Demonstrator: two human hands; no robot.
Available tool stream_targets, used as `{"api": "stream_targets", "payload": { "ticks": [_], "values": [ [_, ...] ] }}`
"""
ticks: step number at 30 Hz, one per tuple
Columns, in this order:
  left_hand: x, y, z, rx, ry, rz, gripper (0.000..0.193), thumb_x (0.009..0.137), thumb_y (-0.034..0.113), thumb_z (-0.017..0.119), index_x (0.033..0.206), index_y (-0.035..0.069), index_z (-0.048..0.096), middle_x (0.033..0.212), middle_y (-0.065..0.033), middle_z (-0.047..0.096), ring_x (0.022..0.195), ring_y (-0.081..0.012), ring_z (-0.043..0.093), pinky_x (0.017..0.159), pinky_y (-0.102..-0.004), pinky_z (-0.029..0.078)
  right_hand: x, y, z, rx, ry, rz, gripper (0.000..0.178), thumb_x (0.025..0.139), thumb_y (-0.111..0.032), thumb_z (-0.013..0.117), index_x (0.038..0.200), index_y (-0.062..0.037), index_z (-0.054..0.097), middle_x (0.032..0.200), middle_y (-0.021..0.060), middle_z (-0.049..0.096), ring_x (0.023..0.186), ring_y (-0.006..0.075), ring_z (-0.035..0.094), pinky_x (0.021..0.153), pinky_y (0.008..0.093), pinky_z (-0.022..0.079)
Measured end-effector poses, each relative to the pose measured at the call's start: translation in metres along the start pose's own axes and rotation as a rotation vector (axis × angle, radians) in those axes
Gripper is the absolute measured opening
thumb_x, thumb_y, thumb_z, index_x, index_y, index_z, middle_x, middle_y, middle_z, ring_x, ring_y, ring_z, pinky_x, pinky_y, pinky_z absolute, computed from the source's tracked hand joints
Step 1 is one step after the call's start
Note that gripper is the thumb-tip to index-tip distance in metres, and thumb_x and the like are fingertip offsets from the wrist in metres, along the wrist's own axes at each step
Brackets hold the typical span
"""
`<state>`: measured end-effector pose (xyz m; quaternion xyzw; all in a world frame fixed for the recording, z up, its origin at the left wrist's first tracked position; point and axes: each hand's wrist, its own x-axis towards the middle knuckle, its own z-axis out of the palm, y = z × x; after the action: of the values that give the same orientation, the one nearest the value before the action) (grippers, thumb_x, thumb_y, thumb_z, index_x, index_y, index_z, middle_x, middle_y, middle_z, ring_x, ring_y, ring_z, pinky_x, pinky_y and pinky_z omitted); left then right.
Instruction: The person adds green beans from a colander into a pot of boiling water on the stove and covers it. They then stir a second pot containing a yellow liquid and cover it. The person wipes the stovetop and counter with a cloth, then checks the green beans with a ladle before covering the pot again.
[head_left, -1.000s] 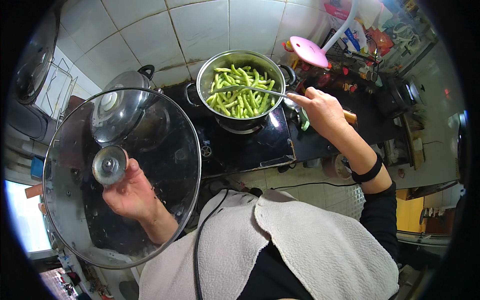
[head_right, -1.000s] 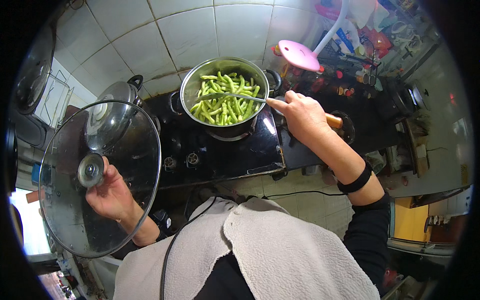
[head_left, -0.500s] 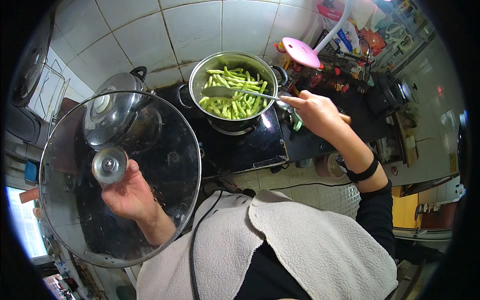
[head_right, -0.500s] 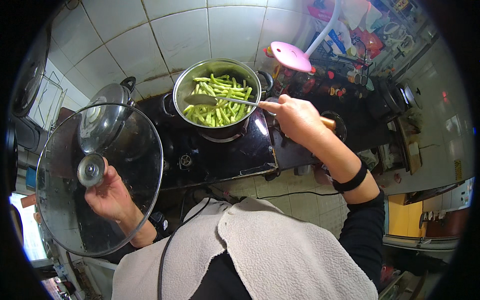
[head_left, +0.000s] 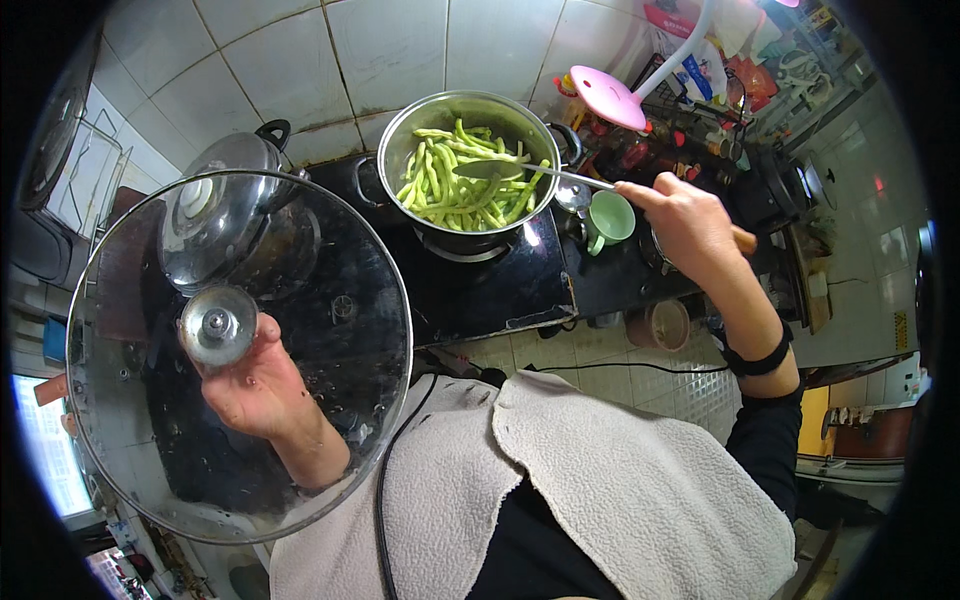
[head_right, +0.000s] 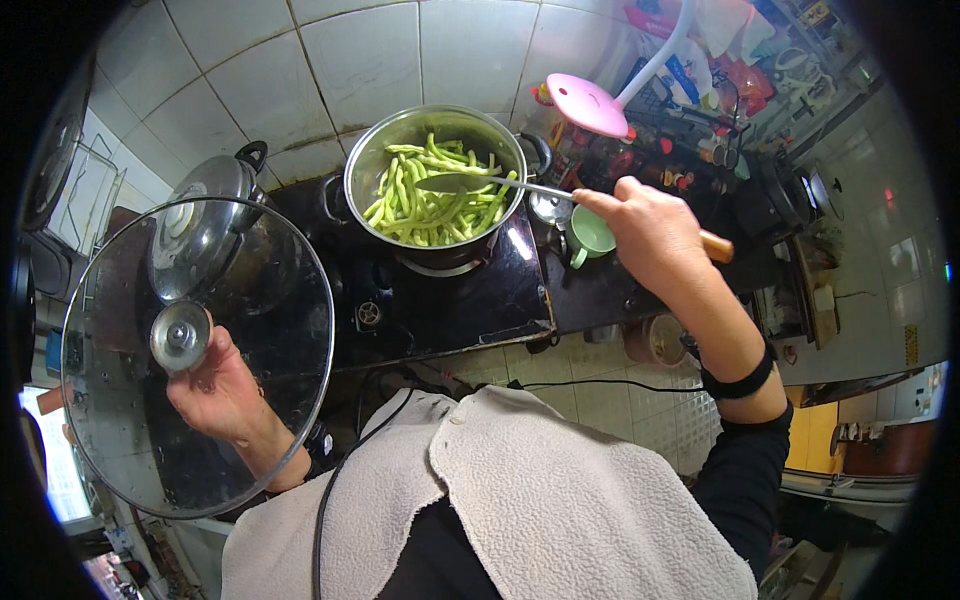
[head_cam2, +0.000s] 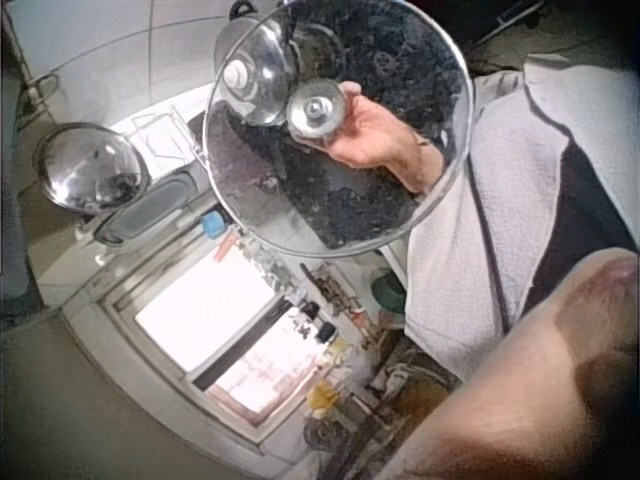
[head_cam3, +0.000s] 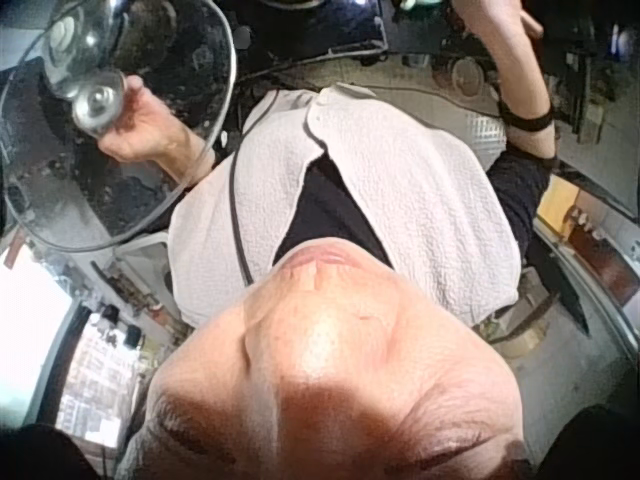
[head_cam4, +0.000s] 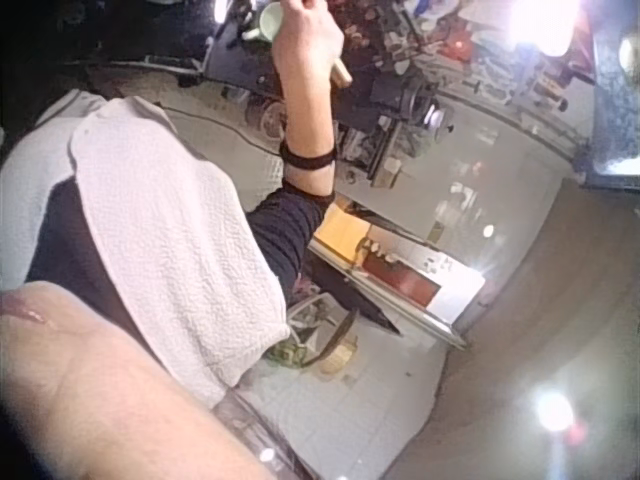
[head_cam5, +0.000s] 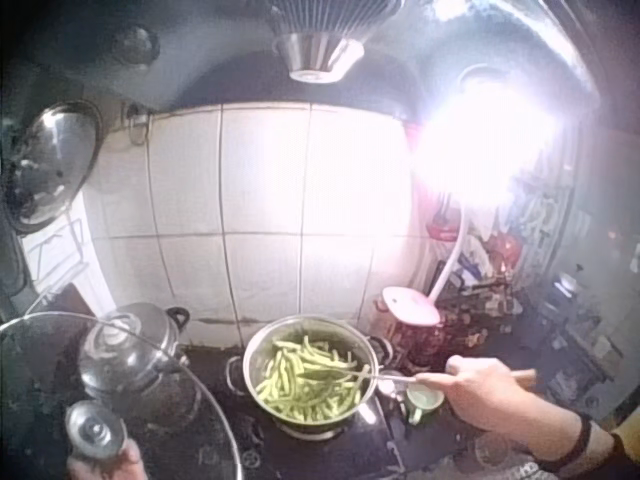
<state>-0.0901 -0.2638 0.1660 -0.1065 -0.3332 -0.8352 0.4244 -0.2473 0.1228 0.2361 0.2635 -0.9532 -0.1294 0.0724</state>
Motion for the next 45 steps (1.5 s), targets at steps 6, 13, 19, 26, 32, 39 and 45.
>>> {"api": "stream_targets", "payload": {
  "ticks": [6, 13, 19, 26, 32, 39, 45],
  "values": [
    [0.003, -0.006, 0.000, 0.158, 0.101, 0.006, 0.047, 0.079, 0.024, 0.049, 0.120, 0.000, 0.050, 0.105, -0.0172, 0.058, 0.080, -0.0266, 0.057, 0.061, -0.0363, 0.045, -0.017, 0.005, -0.031, -0.053, 0.115, -0.023, 0.047, 0.077, -0.001, 0.057, 0.116, -0.0254, 0.065, 0.083, 0.0061, 0.053, 0.078, 0.0239, 0.062, 0.067, 0.0361, 0.051],
    [0.004, -0.011, 0.008, 0.064, 0.027, -0.035, 0.038, 0.078, 0.015, 0.052, 0.113, 0.000, 0.057, 0.105, -0.0145, 0.059, 0.087, -0.0239, 0.056, 0.065, -0.0357, 0.043, 0.009, -0.008, 0.002, -0.042, 0.145, -0.048, 0.050, 0.077, -0.001, 0.059, 0.121, -0.0244, 0.062, 0.083, 0.0072, 0.052, 0.076, 0.0243, 0.060, 0.065, 0.0355, 0.050],
    [0.002, -0.008, 0.008, 0.065, 0.044, -0.039, 0.038, 0.078, 0.015, 0.053, 0.113, 0.001, 0.056, 0.106, -0.0145, 0.059, 0.089, -0.0243, 0.055, 0.064, -0.0359, 0.043, -0.015, 0.000, -0.023, 0.085, 0.058, 0.019, 0.050, 0.077, 0.001, 0.057, 0.119, -0.0264, 0.064, 0.083, 0.0072, 0.054, 0.081, 0.0235, 0.062, 0.067, 0.0349, 0.051],
    [0.004, -0.011, 0.012, 0.293, 0.157, -0.007, 0.045, 0.076, 0.024, 0.051, 0.115, 0.002, 0.045, 0.098, -0.0157, 0.055, 0.072, -0.0238, 0.055, 0.055, -0.0344, 0.045, 0.012, -0.011, 0.016, 0.064, 0.040, 0.058, 0.049, 0.078, 0.000, 0.056, 0.119, -0.0267, 0.063, 0.086, 0.0075, 0.055, 0.081, 0.0244, 0.063, 0.068, 0.0355, 0.052],
    [0.000, -0.015, 0.015, 0.281, 0.168, 0.010, 0.043, 0.076, 0.025, 0.053, 0.114, 0.004, 0.047, 0.098, -0.0128, 0.056, 0.074, -0.0226, 0.055, 0.057, -0.0340, 0.045, 0.012, -0.010, 0.017, 0.109, 0.262, 0.028, 0.052, 0.078, -0.001, 0.057, 0.120, -0.0306, 0.062, 0.084, 0.0064, 0.054, 0.073, 0.0247, 0.063, 0.063, 0.0355, 0.053],
    [0.000, -0.021, 0.014, 0.144, -0.028, 0.014, 0.044, 0.078, 0.022, 0.055, 0.117, 0.002, 0.054, 0.106, -0.0136, 0.059, 0.085, -0.0242, 0.058, 0.061, -0.0368, 0.047, 0.057, -0.029, 0.051, 0.023, 0.312, -0.047, 0.052, 0.079, -0.003, 0.058, 0.124, -0.0289, 0.060, 0.082, 0.0055, 0.051, 0.079, 0.0223, 0.061, 0.067, 0.0341, 0.051],
    [-0.004, -0.016, 0.014, 0.206, 0.016, 0.018, 0.042, 0.079, 0.023, 0.055, 0.116, 0.003, 0.053, 0.106, -0.0135, 0.059, 0.087, -0.0235, 0.059, 0.062, -0.0355, 0.049, -0.002, -0.007, 0.020, 0.088, 0.106, -0.028, 0.049, 0.079, -0.001, 0.059, 0.120, -0.0284, 0.062, 0.081, 0.0047, 0.052, 0.072, 0.0229, 0.061, 0.060, 0.0338, 0.051]
  ]
}}
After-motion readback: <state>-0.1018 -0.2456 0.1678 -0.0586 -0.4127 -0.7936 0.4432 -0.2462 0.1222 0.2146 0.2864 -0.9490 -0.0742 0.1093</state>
